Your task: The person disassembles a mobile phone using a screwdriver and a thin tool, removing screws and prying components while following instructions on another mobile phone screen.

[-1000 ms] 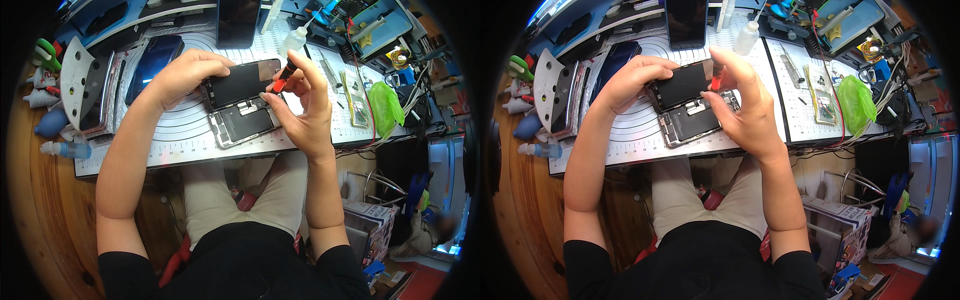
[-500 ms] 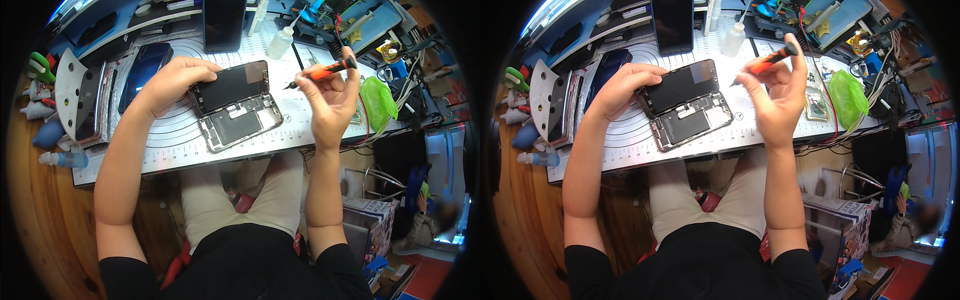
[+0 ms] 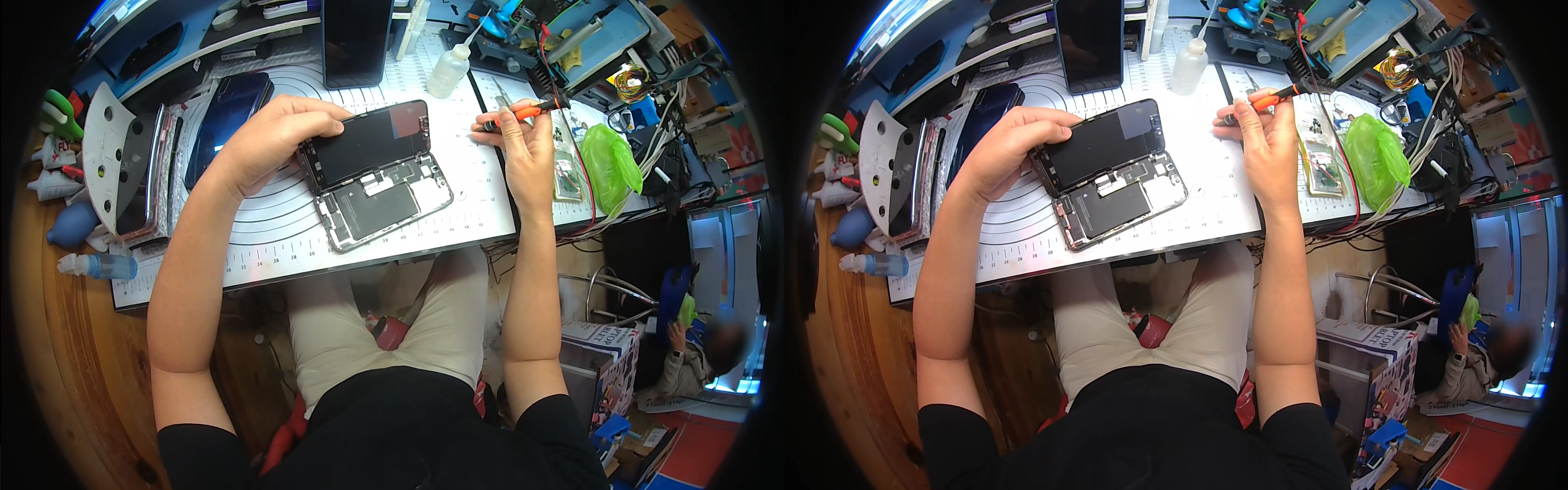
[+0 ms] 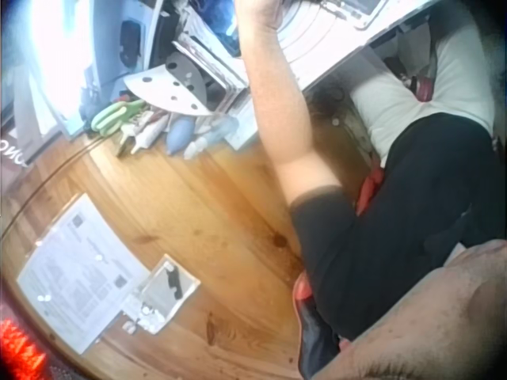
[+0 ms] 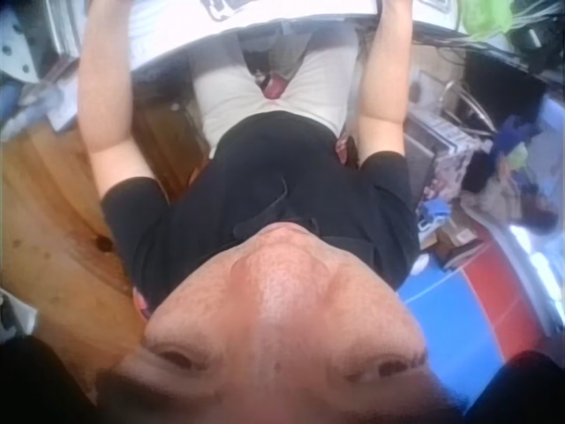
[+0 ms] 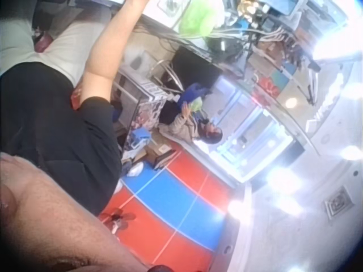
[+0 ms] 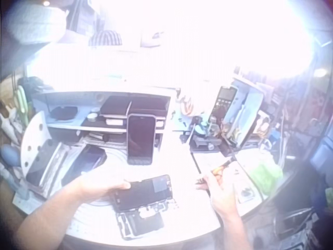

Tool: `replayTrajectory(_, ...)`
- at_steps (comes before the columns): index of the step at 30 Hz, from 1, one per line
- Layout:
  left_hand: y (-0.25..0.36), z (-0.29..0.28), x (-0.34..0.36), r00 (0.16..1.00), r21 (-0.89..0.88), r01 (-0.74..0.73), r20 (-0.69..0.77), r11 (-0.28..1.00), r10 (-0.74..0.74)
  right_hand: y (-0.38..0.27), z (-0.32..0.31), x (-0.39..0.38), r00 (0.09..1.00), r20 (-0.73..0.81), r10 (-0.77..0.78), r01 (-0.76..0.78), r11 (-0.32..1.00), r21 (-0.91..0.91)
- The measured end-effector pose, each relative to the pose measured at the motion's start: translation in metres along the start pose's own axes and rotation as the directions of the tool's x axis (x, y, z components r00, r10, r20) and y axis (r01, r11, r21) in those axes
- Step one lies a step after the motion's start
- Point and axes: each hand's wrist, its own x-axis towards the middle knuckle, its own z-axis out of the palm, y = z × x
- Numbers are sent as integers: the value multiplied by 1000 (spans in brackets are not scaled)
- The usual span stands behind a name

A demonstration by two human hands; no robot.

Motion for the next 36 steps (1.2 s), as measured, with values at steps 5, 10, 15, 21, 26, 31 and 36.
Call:
replayTrajectory(5,-1,-1,1,1000,16,-8,0,1000,8,-4,1,-3,999,-24,40,-39,999,25)
replayTrajectory(10,0,1,0,1000,7,-4,-7,1000,4,-9,0,-4,998,-39,49,-48,999,11)
replayTrajectory(15,-2,-2,3,1000,4,-6,18,1000,5,-8,6,-8,974,-89,-210,195,969,-149)
replayTrajectory(21,-1,-1,1,1000,8,-4,11,1000,4,-30,43,-29,971,40,-235,236,972,-21)
replayTrajectory(26,2,0,1,1000,4,5,25,1000,-5,-22,52,-30,953,86,-290,291,957,-9)
replayTrajectory(31,5,2,-2,1000,27,1,2,1000,-1,-17,52,-32,940,115,-322,335,935,-119)
replayTrajectory(36,3,3,-2,996,103,-91,27,991,88,-17,53,-34,926,121,-357,371,919,-130)
